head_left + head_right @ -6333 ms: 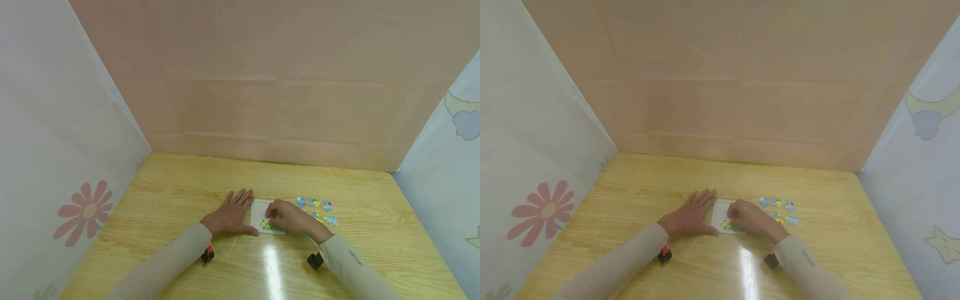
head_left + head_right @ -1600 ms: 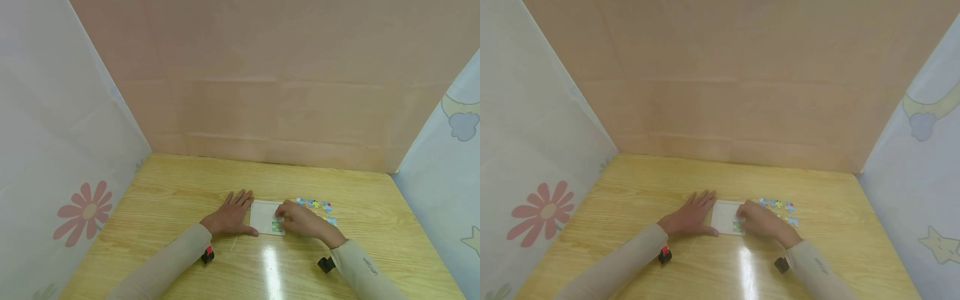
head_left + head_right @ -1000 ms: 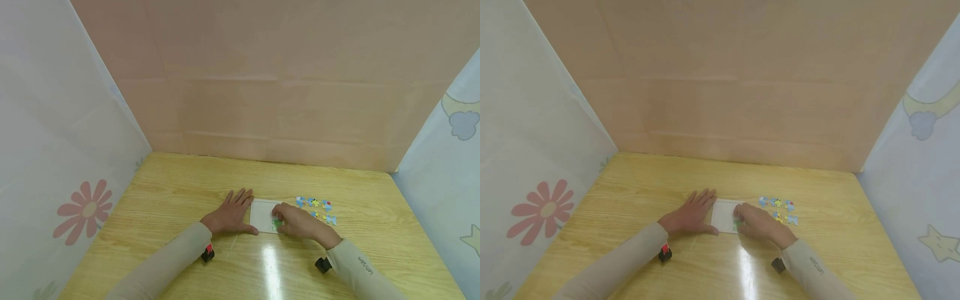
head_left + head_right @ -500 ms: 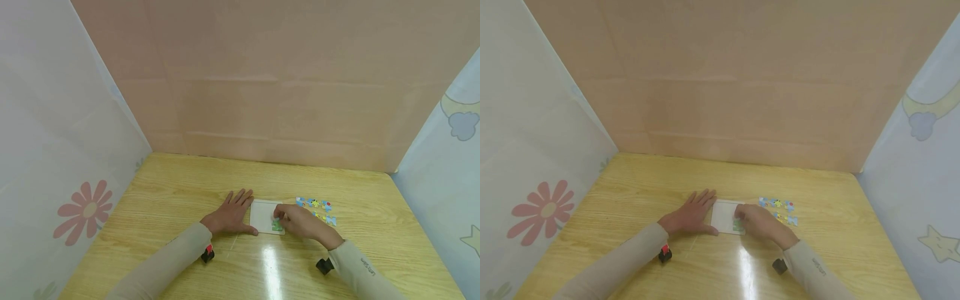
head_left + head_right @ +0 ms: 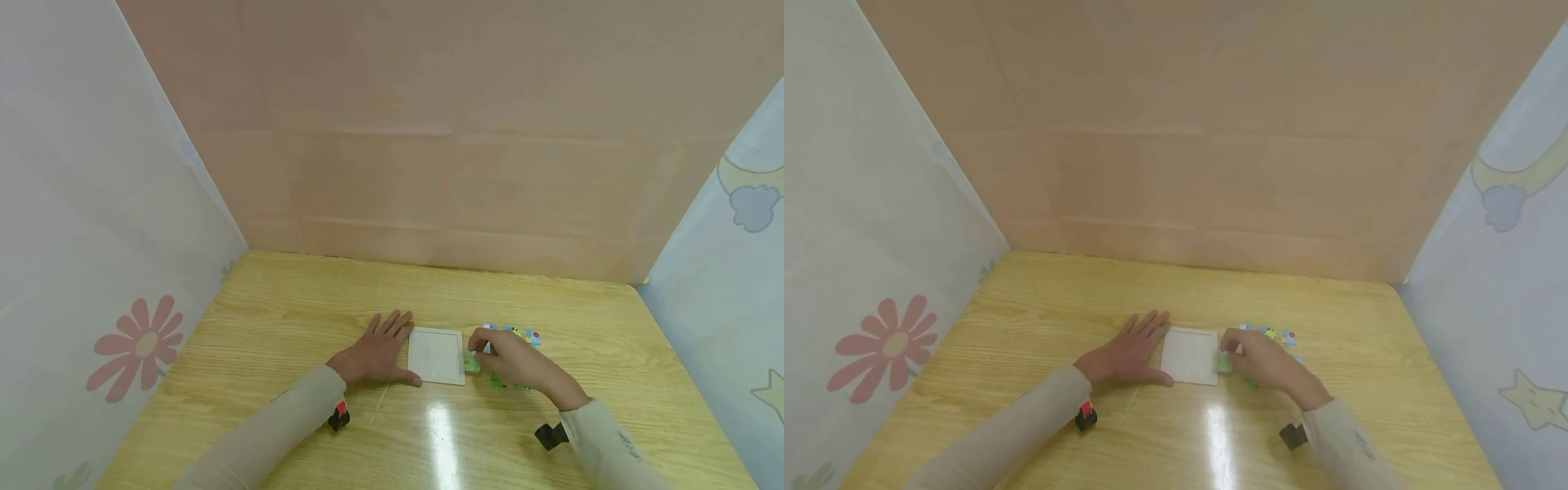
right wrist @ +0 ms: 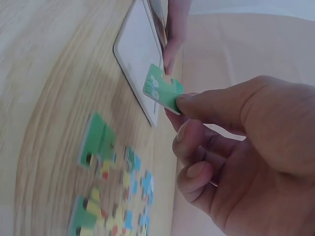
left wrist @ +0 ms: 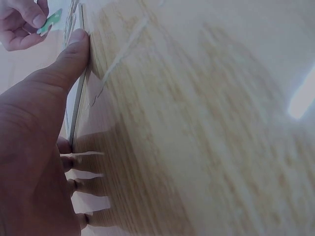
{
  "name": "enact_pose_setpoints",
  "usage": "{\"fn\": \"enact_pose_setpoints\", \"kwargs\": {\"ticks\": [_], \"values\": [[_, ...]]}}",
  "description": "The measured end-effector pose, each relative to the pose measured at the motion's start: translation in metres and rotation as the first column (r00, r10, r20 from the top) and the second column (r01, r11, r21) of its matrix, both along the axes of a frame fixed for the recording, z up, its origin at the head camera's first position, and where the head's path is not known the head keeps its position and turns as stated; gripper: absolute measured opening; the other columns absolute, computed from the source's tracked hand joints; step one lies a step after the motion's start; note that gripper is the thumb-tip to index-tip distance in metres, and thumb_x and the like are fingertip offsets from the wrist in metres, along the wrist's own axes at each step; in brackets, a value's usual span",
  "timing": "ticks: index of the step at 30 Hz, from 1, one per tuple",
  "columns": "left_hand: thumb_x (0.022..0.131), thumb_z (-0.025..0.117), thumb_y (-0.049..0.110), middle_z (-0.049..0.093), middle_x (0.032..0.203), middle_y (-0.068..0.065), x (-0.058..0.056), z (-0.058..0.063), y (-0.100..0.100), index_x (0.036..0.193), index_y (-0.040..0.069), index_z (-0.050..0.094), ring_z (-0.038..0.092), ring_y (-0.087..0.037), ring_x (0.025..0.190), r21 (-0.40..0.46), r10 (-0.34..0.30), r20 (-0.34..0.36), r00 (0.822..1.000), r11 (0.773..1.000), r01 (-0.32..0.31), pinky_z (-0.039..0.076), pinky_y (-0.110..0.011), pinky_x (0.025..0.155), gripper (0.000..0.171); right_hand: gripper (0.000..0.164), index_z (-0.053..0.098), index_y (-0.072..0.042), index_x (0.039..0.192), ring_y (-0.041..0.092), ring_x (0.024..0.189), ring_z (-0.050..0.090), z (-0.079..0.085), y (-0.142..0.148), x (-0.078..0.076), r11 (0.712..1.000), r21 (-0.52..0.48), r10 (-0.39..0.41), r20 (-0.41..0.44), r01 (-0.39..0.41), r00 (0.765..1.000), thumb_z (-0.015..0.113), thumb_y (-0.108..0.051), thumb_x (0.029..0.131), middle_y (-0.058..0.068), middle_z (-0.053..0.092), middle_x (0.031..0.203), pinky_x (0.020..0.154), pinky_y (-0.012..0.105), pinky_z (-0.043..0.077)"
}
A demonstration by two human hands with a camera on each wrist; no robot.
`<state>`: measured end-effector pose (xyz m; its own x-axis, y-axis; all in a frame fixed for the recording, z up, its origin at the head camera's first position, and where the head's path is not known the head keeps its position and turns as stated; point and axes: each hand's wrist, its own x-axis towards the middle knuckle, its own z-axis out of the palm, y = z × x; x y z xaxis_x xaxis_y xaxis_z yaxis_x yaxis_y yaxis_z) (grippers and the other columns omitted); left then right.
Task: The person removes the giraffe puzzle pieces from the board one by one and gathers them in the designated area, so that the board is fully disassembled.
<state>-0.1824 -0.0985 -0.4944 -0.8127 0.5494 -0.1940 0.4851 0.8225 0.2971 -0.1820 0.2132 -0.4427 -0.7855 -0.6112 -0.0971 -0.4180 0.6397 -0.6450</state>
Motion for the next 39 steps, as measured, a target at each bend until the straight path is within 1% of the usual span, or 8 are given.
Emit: {"fn": "enact_pose_setpoints", "kwargs": {"ticks": [5, 9, 17, 21, 24, 31, 35, 39], "values": [[0.089, 0.063, 0.082, 0.006, 0.183, -0.004, 0.0, 0.0, 0.0, 0.172, 0.012, 0.019, 0.006, -0.03, 0.171, -0.004, 0.001, 0.004, 1.0, 1.0, -0.001, 0.009, -0.06, 0.137, 0.117, 0.006, 0.067, -0.012, 0.109, 0.002, 0.067, 0.051, 0.003, 0.014, 0.002, 1.0, 0.01, -0.016, -0.016, 0.017, 1.0, 0.063, -0.008, 0.105, 0.002, 0.071, 0.096, 0.061, 0.022, 0.047], [0.089, 0.063, 0.082, 0.006, 0.183, -0.004, 0.0, -0.001, 0.0, 0.172, 0.013, 0.02, 0.005, -0.029, 0.171, -0.005, 0.005, 0.008, 1.0, 1.0, -0.005, 0.009, -0.06, 0.137, 0.117, 0.006, 0.067, -0.011, 0.11, 0.002, 0.07, 0.052, 0.004, 0.025, 0.003, 0.999, 0.016, -0.039, -0.014, 0.039, 0.999, 0.064, -0.009, 0.105, 0.003, 0.071, 0.092, 0.062, 0.022, 0.048], [0.089, 0.063, 0.083, 0.006, 0.183, -0.004, 0.0, -0.002, 0.0, 0.172, 0.013, 0.02, 0.005, -0.029, 0.171, 0.0, 0.005, 0.007, 1.0, 1.0, -0.005, 0.009, -0.059, 0.137, 0.117, 0.01, 0.067, -0.007, 0.115, 0.004, 0.068, 0.051, 0.009, 0.045, 0.008, 0.996, 0.015, -0.09, 0.007, 0.09, 0.996, 0.064, -0.01, 0.106, 0.005, 0.071, 0.102, 0.063, 0.024, 0.049], [0.089, 0.063, 0.082, 0.007, 0.183, -0.004, 0.0, -0.002, 0.0, 0.172, 0.013, 0.02, 0.005, -0.03, 0.171, -0.001, 0.004, 0.003, 1.0, 1.0, -0.004, 0.009, -0.06, 0.137, 0.117, 0.01, 0.068, -0.009, 0.115, 0.004, 0.066, 0.05, 0.007, 0.055, 0.01, 0.992, 0.013, -0.124, 0.01, 0.124, 0.992, 0.065, -0.012, 0.106, 0.005, 0.071, 0.103, 0.061, 0.024, 0.049], [0.089, 0.064, 0.082, 0.007, 0.183, -0.005, 0.0, -0.001, 0.0, 0.172, 0.012, 0.02, 0.006, -0.03, 0.171, 0.003, 0.001, 0.0, 1.0, 1.0, -0.001, 0.01, -0.061, 0.137, 0.117, 0.01, 0.068, -0.01, 0.115, 0.004, 0.066, 0.05, 0.005, 0.061, 0.01, 0.989, 0.019, -0.148, 0.004, 0.148, 0.989, 0.066, -0.012, 0.106, 0.004, 0.072, 0.104, 0.062, 0.024, 0.048], [0.089, 0.064, 0.082, 0.006, 0.183, -0.005, 0.001, 0.0, -0.001, 0.172, 0.011, 0.02, 0.005, -0.031, 0.171, 0.009, -0.002, 0.006, 1.0, 1.0, 0.002, 0.009, -0.062, 0.137, 0.118, 0.013, 0.067, -0.007, 0.117, 0.004, 0.072, 0.052, 0.003, 0.073, 0.012, 0.985, 0.028, -0.169, -0.021, 0.17, 0.985, 0.067, -0.011, 0.104, 0.004, 0.071, 0.106, 0.063, 0.024, 0.048], [0.089, 0.064, 0.082, 0.007, 0.183, -0.005, 0.0, -0.001, -0.001, 0.172, 0.011, 0.02, 0.005, -0.031, 0.171, 0.011, -0.004, 0.002, 1.0, 1.0, 0.004, 0.01, -0.062, 0.137, 0.118, 0.011, 0.066, -0.008, 0.115, 0.005, 0.074, 0.052, 0.004, 0.082, 0.014, 0.979, 0.036, -0.201, -0.011, 0.201, 0.98, 0.067, -0.011, 0.105, 0.003, 0.069, 0.103, 0.062, 0.024, 0.047], [0.089, 0.063, 0.082, 0.006, 0.183, -0.005, 0.001, -0.001, 0.0, 0.172, 0.011, 0.019, 0.005, -0.031, 0.171, 0.02, -0.004, 0.005, 1.0, 1.0, 0.004, 0.009, -0.062, 0.137, 0.118, 0.009, 0.065, -0.008, 0.113, 0.006, 0.071, 0.05, 0.004, 0.093, 0.016, 0.973, 0.037, -0.227, 0.004, 0.227, 0.974, 0.067, -0.012, 0.105, 0.003, 0.067, 0.096, 0.059, 0.025, 0.046]]}}
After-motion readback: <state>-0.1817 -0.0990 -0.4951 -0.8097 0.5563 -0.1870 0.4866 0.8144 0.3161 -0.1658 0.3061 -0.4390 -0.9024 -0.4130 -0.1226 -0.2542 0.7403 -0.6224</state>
